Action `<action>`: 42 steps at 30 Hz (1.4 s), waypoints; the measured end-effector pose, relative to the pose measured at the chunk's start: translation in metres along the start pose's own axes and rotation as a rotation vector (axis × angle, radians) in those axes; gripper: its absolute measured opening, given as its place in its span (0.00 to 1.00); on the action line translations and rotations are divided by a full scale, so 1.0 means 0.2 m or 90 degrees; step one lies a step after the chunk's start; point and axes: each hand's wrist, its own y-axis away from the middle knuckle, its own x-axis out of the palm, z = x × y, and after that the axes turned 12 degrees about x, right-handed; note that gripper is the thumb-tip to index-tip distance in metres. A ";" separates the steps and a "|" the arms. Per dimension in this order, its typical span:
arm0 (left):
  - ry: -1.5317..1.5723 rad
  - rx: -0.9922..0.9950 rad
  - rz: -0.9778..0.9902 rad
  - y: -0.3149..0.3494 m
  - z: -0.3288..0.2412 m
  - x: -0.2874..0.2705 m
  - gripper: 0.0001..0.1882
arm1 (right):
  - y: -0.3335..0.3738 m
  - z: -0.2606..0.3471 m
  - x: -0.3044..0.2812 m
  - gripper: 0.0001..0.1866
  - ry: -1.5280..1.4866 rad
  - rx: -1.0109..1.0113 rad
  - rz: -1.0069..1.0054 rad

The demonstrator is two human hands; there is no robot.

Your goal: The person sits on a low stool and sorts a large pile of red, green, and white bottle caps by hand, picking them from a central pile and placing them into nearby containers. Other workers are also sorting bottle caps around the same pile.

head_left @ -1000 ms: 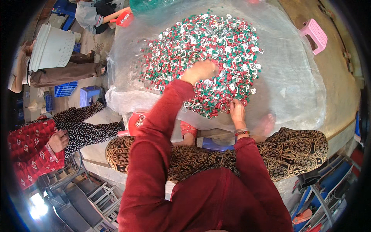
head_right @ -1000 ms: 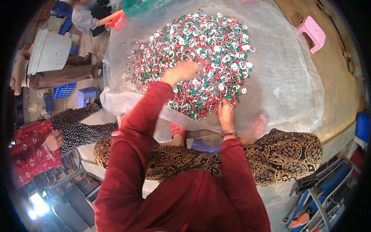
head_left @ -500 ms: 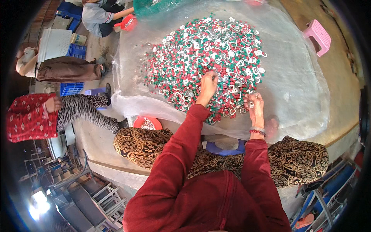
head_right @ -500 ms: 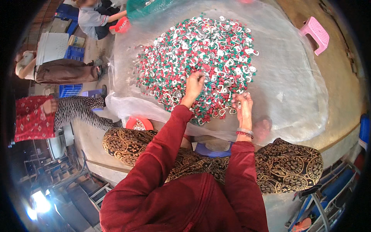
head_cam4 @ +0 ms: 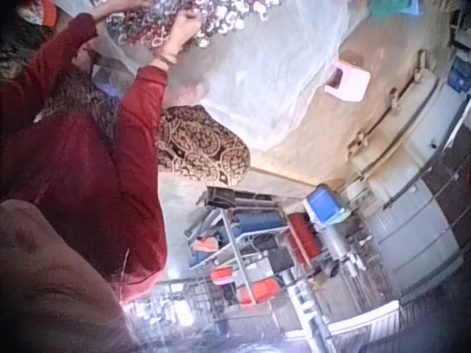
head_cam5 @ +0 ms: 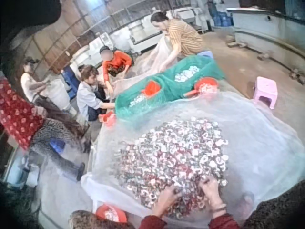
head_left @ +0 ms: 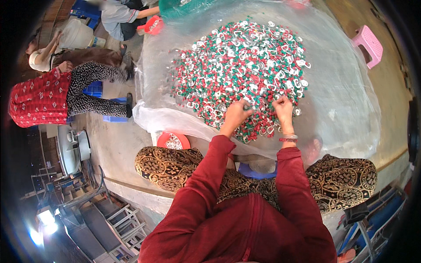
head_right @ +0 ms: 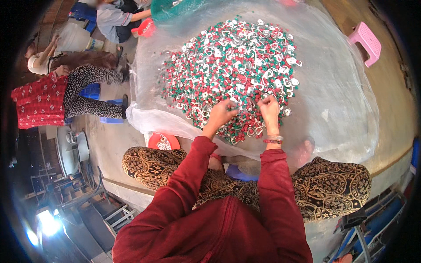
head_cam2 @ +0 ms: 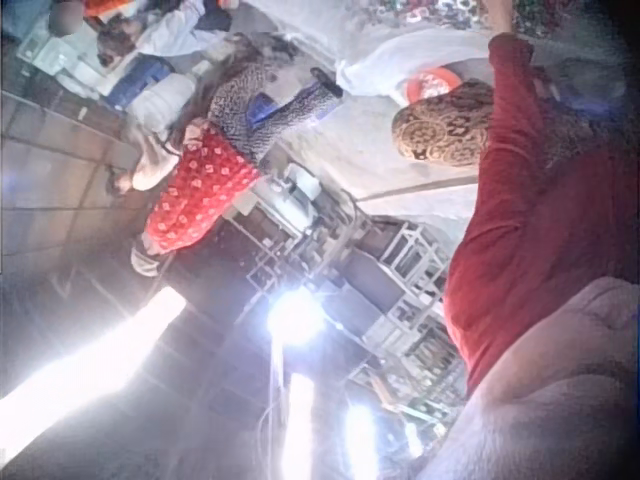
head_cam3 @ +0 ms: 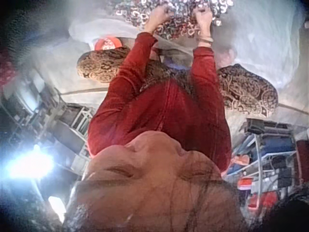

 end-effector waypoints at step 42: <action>0.773 -0.173 0.190 -0.26 -0.20 -0.08 0.05 | -0.01 0.10 -0.34 0.10 -0.529 0.194 0.194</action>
